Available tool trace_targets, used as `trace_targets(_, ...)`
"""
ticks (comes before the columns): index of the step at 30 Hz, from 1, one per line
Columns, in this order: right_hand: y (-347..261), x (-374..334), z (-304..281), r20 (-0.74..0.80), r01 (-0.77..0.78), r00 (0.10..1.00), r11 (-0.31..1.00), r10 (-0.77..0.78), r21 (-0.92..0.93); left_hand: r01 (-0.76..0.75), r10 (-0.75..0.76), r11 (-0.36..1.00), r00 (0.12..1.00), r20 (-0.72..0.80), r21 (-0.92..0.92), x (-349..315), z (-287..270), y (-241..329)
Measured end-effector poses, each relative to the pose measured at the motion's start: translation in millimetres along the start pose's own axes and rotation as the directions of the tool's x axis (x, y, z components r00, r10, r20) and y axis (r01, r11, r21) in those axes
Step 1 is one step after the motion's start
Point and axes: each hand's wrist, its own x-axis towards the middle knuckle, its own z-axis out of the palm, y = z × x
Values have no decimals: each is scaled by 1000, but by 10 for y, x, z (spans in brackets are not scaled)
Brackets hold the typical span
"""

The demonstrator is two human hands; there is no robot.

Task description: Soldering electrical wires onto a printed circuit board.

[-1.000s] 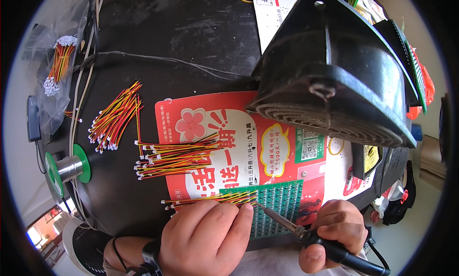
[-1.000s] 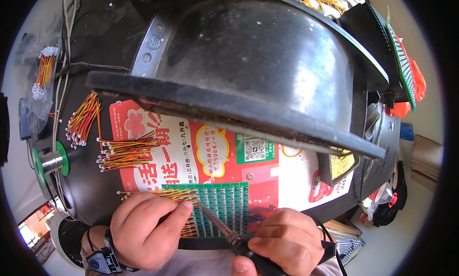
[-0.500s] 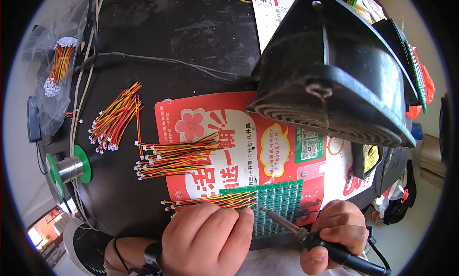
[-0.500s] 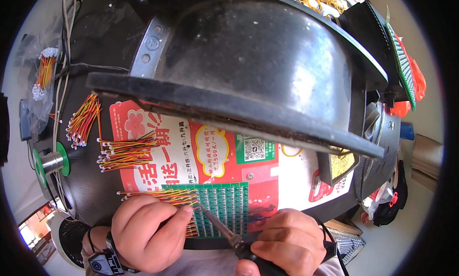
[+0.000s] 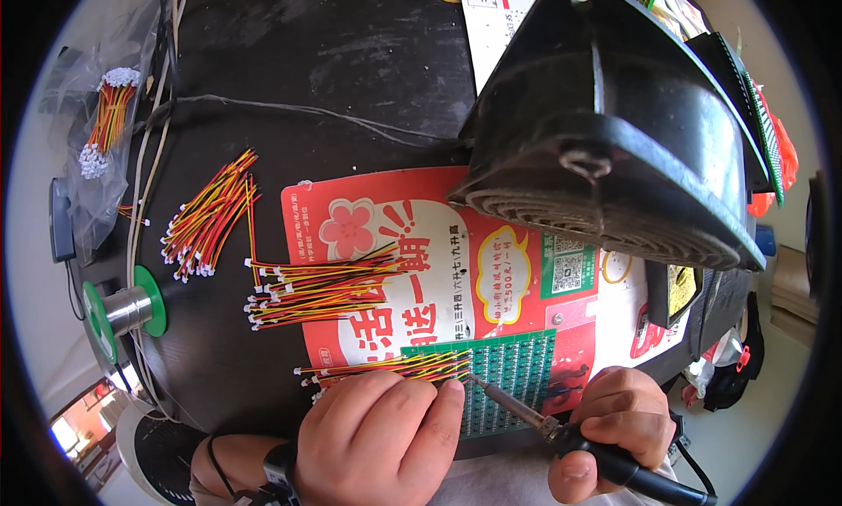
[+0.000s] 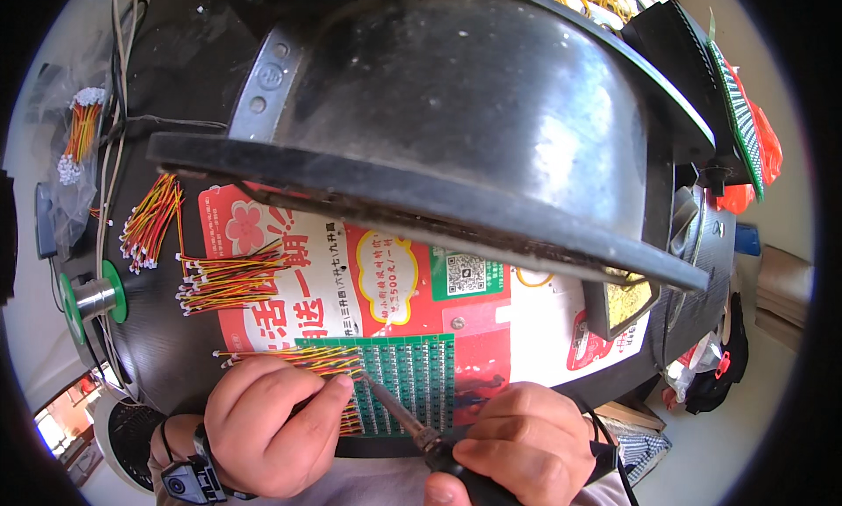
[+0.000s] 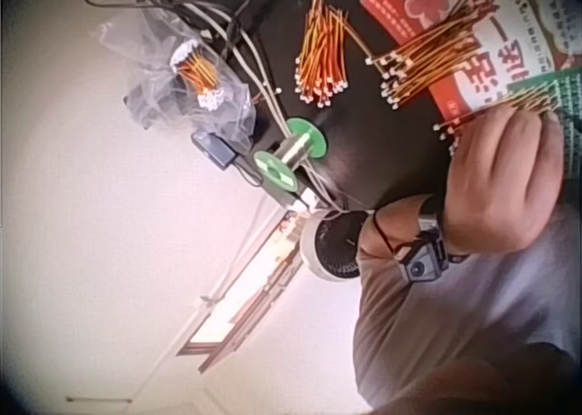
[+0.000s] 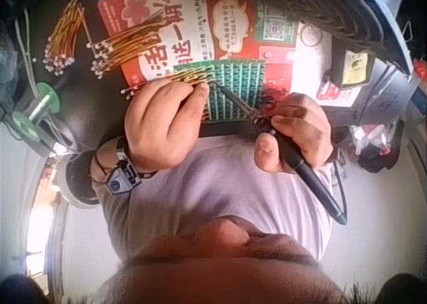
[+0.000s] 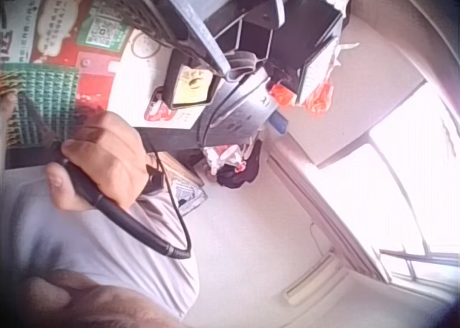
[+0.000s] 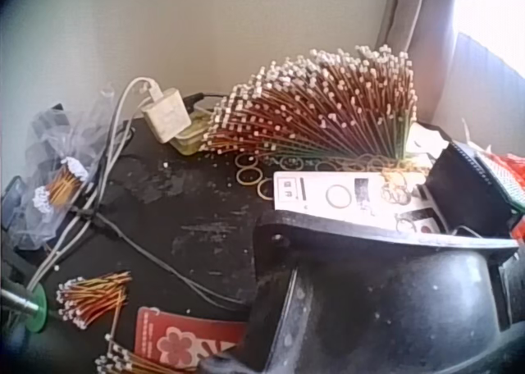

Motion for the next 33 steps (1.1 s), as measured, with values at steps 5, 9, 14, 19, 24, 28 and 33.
trace_targets(5, -17, 2, -10, 19, -17, 1000, 1000, 17, 0, 18, -18, 1000, 1000, 12, -5, 51, -57, 9)
trace_targets(9, 29, 3, 26, 35, -19, 999, 1000, 19, 15, 34, -35, 999, 999, 17, 23, 30, -50, -2)
trace_targets(14, -9, -14, -31, -41, 19, 999, 999, -18, 37, 13, -12, 998, 1000, 18, -63, 133, -115, 89)
trace_targets(19, -4, 15, -4, -17, 13, 1000, 1000, -12, 22, 40, -39, 998, 999, 30, -51, 128, -127, 100)
trace_targets(24, 1, -4, 25, -39, 4, 999, 1000, -3, 23, -72, 73, 997, 997, 23, -18, 53, -28, 3)
trace_targets(28, 8, 2, 66, -35, 4, 999, 1000, -4, 20, -27, 27, 999, 1000, 11, -17, 30, -35, -7)
trace_targets(33, -2, 0, 38, -44, 15, 999, 1000, -14, 13, -22, 21, 1000, 1000, 5, 16, -21, 3, -4)
